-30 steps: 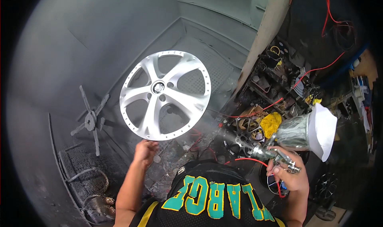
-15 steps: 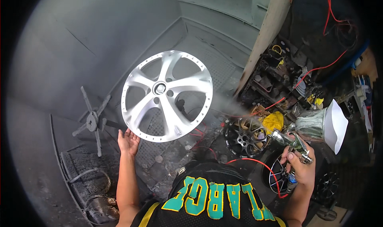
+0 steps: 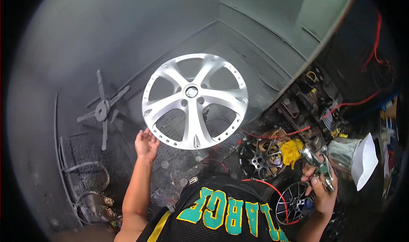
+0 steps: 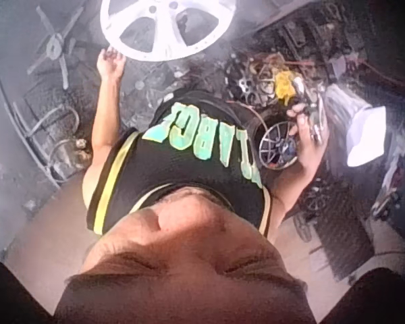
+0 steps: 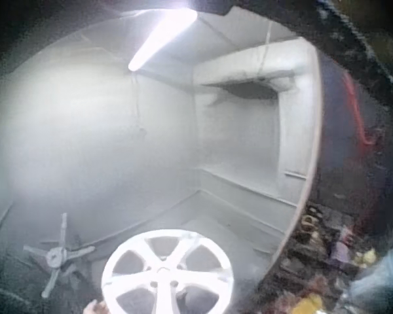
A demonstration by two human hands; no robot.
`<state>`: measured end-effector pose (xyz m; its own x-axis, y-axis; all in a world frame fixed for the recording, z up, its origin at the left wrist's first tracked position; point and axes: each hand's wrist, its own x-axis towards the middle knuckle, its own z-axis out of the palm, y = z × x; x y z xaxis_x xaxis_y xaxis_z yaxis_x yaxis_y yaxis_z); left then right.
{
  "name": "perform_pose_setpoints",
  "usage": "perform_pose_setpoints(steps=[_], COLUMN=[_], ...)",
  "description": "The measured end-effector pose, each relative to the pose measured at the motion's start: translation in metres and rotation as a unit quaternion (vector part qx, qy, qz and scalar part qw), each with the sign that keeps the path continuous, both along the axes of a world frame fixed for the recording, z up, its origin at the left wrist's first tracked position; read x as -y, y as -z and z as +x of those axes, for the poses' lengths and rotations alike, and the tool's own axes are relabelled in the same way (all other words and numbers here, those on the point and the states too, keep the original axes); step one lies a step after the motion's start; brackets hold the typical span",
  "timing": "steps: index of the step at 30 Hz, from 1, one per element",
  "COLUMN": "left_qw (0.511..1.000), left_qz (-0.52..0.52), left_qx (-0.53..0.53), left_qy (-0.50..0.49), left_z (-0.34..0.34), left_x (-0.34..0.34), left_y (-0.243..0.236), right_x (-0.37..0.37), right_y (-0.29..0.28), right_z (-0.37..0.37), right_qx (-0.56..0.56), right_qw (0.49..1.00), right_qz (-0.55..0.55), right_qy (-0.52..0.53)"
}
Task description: The person places a wheel rim on a stand, sprays paint onto it using a spray gun while turning it by hand, pours liquid into the spray gun container, and spray paints the rim again.
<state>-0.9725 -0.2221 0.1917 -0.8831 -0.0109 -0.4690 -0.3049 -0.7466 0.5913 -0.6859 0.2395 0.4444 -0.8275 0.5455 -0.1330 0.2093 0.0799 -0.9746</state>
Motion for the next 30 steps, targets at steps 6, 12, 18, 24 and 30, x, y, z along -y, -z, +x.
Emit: perform_pose_setpoints(steps=[6,12,18,24,30], left_qw=[0.992,0.94,0.89,0.967,0.974], left_qz=[0.055,0.088,0.014,-0.089,-0.142], left_qx=[0.03,-0.032,-0.097,-0.061,-0.052], left_qy=[0.112,0.327,0.446,0.23,0.171], left_z=[0.066,0.13,0.143,0.12,0.083], left_x=[-0.038,-0.094,-0.088,-0.071,-0.046], left_y=[0.035,0.02,0.046,0.028,-0.003], right_x=[0.033,0.06,0.076,0.095,0.088], right_y=[-0.026,-0.048,-0.061,-0.059,-0.052], right_z=[-0.032,-0.068,-0.062,-0.07,-0.081], right_qx=[0.012,0.045,0.087,0.089,0.041], right_qw=[0.997,0.993,0.955,0.968,0.99], right_qz=[-0.009,-0.017,-0.101,-0.077,0.018], right_qy=[-0.074,-0.111,-0.266,-0.223,-0.132])
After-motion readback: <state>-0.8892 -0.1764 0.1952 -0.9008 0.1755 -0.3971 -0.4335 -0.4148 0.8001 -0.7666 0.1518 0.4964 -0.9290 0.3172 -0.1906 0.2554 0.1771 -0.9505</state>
